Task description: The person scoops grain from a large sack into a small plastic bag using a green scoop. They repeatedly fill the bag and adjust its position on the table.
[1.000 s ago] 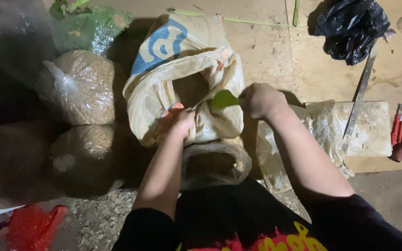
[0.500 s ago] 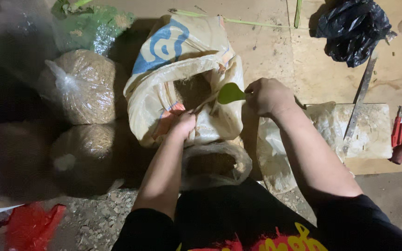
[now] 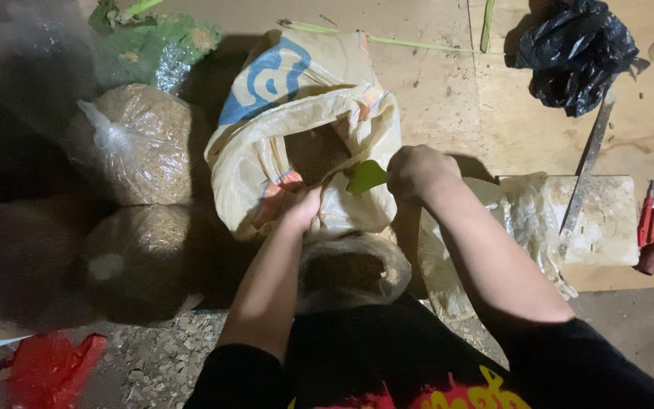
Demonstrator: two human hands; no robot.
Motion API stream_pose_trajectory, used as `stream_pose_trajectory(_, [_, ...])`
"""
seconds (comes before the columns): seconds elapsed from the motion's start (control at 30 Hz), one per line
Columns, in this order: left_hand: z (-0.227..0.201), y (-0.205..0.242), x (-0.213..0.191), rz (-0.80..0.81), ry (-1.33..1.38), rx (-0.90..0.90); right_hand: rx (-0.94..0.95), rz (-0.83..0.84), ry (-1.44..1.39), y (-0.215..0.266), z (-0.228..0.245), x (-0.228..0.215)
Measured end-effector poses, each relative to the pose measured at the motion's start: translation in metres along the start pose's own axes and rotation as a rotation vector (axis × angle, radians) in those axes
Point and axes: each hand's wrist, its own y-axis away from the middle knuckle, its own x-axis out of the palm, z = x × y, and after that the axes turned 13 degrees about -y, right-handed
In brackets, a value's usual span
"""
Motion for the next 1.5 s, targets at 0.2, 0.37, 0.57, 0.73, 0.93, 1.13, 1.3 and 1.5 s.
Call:
stream_pose_trajectory(0.2, [0.026,-0.052,0.008,0.289,0.553,0.062,-0.050,-0.062,0.061,0.001,0.010,-0.001])
stream_pose_trajectory(0.37, [0.026,-0.030,-0.003,-0.023,-0.093,0.046,-0.183,-0.135,-0.100,0.005,-0.007,-0.009])
stream_pose_trajectory(0.57, [0.032,-0.045,0.022,-0.138,-0.379,0.243,-0.094,-0.208,-0.060,0.003,-0.002,-0.007])
stream_pose_trajectory(0.73, [0.022,-0.031,0.060,0.014,-0.389,0.507,-0.090,-0.117,0.102,-0.039,0.022,0.036])
stream_pose_trajectory(0.93, [-0.054,0.042,0.041,0.124,-0.488,0.479,-0.084,-0.088,-0.014,-0.116,0.053,0.088])
stream_pose_trajectory(1.13, [-0.104,0.087,-0.051,-0.177,-0.979,0.053,-0.007,-0.229,-0.050,-0.173,0.009,0.113])
stream_pose_trajectory(1.3, [-0.078,0.080,-0.069,-0.194,-1.115,0.126,-0.200,-0.200,-0.012,-0.208,0.000,0.167])
stream_pose_trajectory(1.5, [-0.055,0.068,-0.076,-0.147,-1.108,0.214,-0.409,-0.124,-0.063,-0.221,-0.023,0.191])
